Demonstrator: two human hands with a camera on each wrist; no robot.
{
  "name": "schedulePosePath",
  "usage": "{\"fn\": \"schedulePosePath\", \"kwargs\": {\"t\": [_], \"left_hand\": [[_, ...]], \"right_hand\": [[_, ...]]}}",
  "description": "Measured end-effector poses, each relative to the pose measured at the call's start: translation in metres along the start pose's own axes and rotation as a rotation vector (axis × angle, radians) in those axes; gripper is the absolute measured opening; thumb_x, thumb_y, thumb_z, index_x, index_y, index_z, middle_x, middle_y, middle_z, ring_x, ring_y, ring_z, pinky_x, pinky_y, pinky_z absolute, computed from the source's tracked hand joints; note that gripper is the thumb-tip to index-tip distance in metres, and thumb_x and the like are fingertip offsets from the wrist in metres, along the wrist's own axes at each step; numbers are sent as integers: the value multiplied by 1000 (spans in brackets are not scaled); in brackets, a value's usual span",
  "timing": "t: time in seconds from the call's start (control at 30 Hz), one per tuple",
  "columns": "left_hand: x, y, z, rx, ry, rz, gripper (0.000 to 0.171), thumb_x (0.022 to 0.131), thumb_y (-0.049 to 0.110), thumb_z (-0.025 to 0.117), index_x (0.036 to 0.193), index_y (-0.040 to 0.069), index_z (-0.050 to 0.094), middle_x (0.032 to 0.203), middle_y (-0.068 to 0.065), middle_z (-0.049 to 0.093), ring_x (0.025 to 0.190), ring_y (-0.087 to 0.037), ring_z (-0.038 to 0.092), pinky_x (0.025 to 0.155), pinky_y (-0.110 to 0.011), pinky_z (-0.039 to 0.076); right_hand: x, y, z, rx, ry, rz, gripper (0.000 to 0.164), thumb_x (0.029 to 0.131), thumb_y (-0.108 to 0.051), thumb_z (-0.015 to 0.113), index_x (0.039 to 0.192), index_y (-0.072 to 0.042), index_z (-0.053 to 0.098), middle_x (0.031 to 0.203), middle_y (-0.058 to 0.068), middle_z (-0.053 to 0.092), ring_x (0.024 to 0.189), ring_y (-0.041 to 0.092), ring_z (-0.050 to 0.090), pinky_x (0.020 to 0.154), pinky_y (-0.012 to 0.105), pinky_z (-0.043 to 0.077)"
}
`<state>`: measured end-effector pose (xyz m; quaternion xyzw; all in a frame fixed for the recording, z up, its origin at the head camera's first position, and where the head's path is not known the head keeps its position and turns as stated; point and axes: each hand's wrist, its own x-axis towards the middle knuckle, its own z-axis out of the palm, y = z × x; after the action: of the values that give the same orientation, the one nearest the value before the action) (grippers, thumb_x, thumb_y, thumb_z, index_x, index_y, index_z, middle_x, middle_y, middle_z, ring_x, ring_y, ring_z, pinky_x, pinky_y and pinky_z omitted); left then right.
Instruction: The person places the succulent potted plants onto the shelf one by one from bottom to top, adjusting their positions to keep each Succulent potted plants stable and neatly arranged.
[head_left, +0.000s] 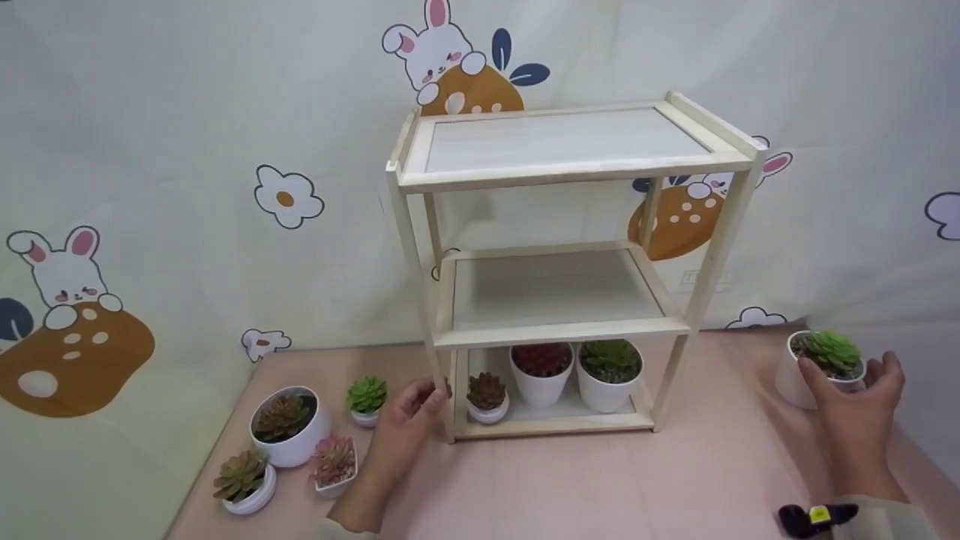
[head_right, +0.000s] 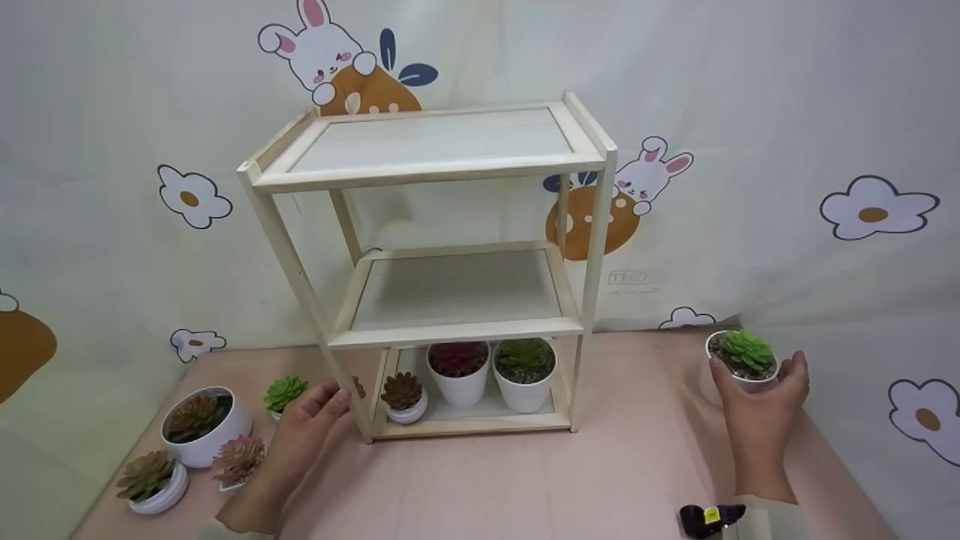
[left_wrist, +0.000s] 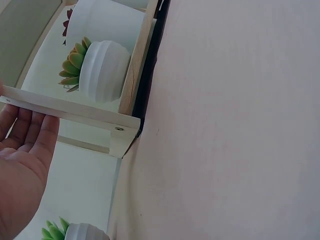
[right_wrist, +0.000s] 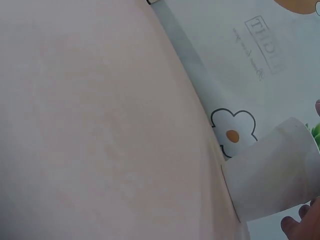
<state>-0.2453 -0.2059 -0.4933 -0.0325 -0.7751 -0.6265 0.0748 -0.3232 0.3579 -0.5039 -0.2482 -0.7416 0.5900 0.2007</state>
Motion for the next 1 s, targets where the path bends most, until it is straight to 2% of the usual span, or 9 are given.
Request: {"fn": "schedulePosePath", "kwargs": {"t": [0.23,0.43,0.63,0.83,1.0], "left_hand": [[0,-1,0,-24,5,-7,42,93,38,60,121,7,61,121,-14,62,116,-18,56,98,-32,45],[0,-1,1,-20,14,-29,45,93,40,61,123,7,60,122,-11,63,117,-19,56,99,-33,45],[-1,2,1,-12,7,-16,45,94,38,60,124,5,59,119,-10,64,117,-19,56,100,-35,44],[-2,2,1,-25,7,-20,44,93,38,61,124,5,59,119,-10,64,117,-18,56,100,-35,44],[-1,0,1,-12,9,-8,44,93,38,61,123,6,60,120,-8,64,118,-19,56,99,-34,45]], "right_hand": [[5,9,0,171,-109,52,114,80,-32,78,150,-38,-11,162,-1,-4,147,13,6,116,23,18],[8,16,1,123,-98,72,116,79,-31,79,150,-36,-12,162,0,-6,147,11,4,117,23,14],[14,23,3,73,-79,60,113,78,-28,81,153,-28,-3,162,1,4,146,10,11,118,25,14],[18,28,4,-30,-95,15,107,78,-30,80,154,-21,5,160,5,14,144,12,17,119,30,15],[18,31,5,-49,-97,22,109,78,-32,80,154,-18,3,160,8,12,146,17,15,119,32,14]]}}
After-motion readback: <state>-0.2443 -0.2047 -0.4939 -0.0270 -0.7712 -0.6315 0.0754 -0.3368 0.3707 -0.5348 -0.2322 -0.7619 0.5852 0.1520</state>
